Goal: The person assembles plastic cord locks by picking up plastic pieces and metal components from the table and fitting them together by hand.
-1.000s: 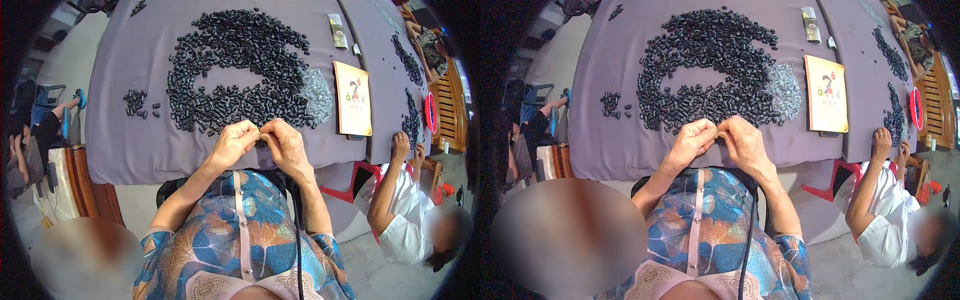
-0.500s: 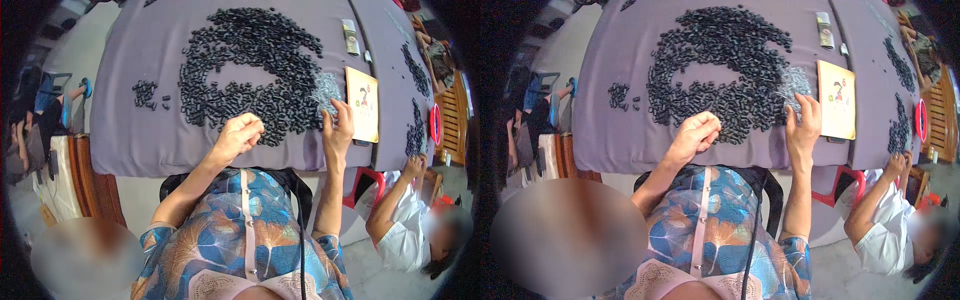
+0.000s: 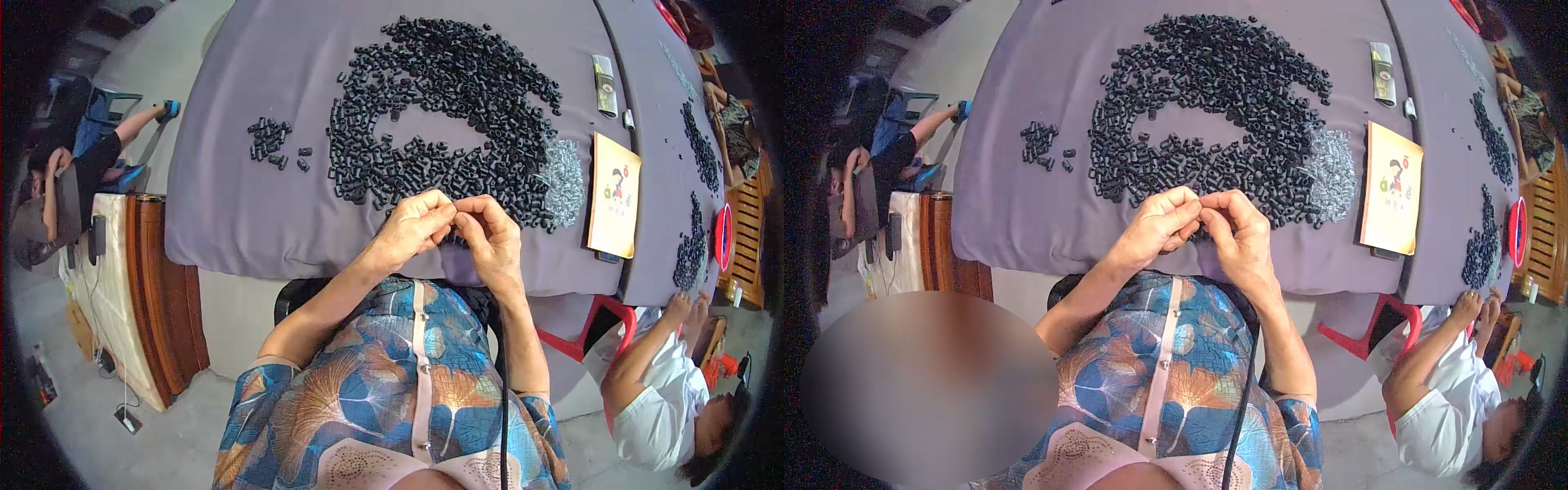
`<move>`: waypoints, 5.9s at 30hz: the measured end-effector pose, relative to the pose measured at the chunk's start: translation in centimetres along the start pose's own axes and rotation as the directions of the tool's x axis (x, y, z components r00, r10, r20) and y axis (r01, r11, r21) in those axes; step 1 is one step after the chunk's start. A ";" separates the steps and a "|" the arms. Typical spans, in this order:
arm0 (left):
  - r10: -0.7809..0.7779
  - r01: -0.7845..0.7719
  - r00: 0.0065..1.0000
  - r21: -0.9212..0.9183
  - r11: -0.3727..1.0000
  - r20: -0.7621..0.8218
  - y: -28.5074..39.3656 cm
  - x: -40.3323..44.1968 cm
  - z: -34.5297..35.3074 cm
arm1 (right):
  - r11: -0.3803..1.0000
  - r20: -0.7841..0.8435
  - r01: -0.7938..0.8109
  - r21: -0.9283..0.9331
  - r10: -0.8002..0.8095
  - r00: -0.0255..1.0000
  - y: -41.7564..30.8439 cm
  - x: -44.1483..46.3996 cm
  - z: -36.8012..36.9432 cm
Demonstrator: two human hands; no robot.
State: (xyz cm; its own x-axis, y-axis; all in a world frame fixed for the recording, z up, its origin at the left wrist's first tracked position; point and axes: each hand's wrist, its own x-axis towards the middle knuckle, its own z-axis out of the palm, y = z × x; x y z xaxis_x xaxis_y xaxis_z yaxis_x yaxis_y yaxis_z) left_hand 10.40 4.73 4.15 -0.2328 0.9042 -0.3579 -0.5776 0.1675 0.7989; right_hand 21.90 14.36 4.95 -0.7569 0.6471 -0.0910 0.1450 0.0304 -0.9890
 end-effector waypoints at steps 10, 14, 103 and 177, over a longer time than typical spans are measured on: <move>0.048 -0.051 0.999 0.138 0.989 0.023 1.1 -0.2 -1.0 | 0.996 -0.066 -0.071 0.050 0.074 0.995 -0.1 -0.5 -1.0; 0.134 -0.115 0.989 0.259 0.959 -0.057 0.7 -0.2 -1.1 | 0.995 -0.054 -0.085 0.051 0.088 0.995 0.6 -0.9 -1.1; 0.221 -0.216 0.965 0.050 0.975 -0.139 -2.1 -2.0 -4.2 | 0.176 0.330 0.383 -0.907 -0.270 0.905 -0.4 10.9 3.8; 0.549 -0.376 0.822 0.583 0.720 -0.148 -1.3 -2.1 -2.2 | 0.958 0.144 -0.211 0.196 0.185 0.972 0.5 1.1 2.6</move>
State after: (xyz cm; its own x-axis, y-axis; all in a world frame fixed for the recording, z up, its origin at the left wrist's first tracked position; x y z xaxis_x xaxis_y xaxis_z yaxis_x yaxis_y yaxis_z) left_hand 9.92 1.72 2.82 -0.6248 0.7774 0.0725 0.1274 0.0099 0.9918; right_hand 19.49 13.14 4.03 -0.8011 0.5247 -0.2881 0.1735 -0.2570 -0.9507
